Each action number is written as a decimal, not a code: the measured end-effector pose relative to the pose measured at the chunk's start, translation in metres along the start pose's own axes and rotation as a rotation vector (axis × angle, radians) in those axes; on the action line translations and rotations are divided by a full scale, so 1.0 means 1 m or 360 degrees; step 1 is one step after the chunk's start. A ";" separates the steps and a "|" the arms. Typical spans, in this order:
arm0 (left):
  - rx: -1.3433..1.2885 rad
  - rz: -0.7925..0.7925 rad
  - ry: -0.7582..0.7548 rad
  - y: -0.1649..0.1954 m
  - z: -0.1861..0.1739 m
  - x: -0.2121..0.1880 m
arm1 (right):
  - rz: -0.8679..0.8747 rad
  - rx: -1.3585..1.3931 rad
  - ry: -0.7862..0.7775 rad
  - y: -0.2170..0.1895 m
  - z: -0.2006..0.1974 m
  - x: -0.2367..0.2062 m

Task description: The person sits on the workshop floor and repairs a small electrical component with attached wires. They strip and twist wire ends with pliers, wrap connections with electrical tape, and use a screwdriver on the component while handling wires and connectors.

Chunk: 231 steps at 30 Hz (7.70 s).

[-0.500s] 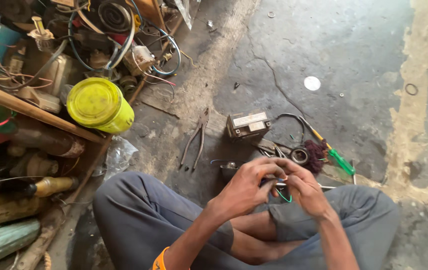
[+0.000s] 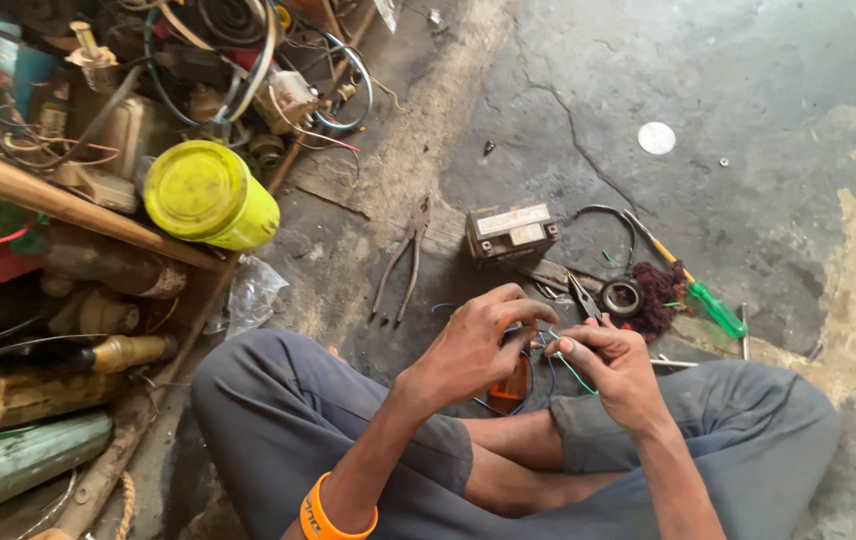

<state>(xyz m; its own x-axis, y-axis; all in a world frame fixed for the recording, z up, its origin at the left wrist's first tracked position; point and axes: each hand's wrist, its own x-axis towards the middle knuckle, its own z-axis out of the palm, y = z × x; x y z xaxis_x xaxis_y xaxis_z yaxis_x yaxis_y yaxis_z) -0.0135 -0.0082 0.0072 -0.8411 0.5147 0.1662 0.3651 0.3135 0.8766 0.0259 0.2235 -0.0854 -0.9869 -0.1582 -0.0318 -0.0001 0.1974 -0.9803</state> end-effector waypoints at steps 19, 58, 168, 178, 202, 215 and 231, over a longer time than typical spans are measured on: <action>-0.0028 0.0170 0.0077 -0.013 0.007 -0.004 | -0.0029 -0.0122 -0.0012 -0.010 0.001 -0.006; -0.0336 0.0001 -0.0114 -0.016 0.004 -0.014 | -0.0033 -0.0113 -0.0046 -0.010 0.003 -0.034; -0.0581 0.0411 -0.0722 0.071 -0.013 -0.089 | -0.0714 0.1772 -0.0384 0.026 0.038 -0.161; -0.0397 0.0193 -0.0818 0.061 -0.012 -0.065 | -0.0269 0.0671 -0.0167 -0.021 -0.023 -0.146; 0.0075 0.0131 -0.0888 0.098 -0.129 -0.074 | 0.0098 -0.1638 -0.1128 -0.102 -0.089 -0.060; -0.0543 0.0118 -0.0738 0.025 -0.032 -0.064 | 0.0700 -0.1838 0.0185 -0.032 -0.224 0.001; 0.1184 -0.0449 -0.0118 -0.087 0.025 -0.046 | 0.1345 -0.1486 0.1092 0.006 -0.048 -0.147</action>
<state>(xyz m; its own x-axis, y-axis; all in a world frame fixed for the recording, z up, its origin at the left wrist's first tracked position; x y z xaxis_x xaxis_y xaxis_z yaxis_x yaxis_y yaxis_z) 0.0039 -0.0392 -0.0880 -0.9223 0.3801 -0.0702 0.3350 0.8766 0.3454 0.1638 0.2943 -0.0775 -0.6257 0.7618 -0.1676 0.7769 0.5893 -0.2218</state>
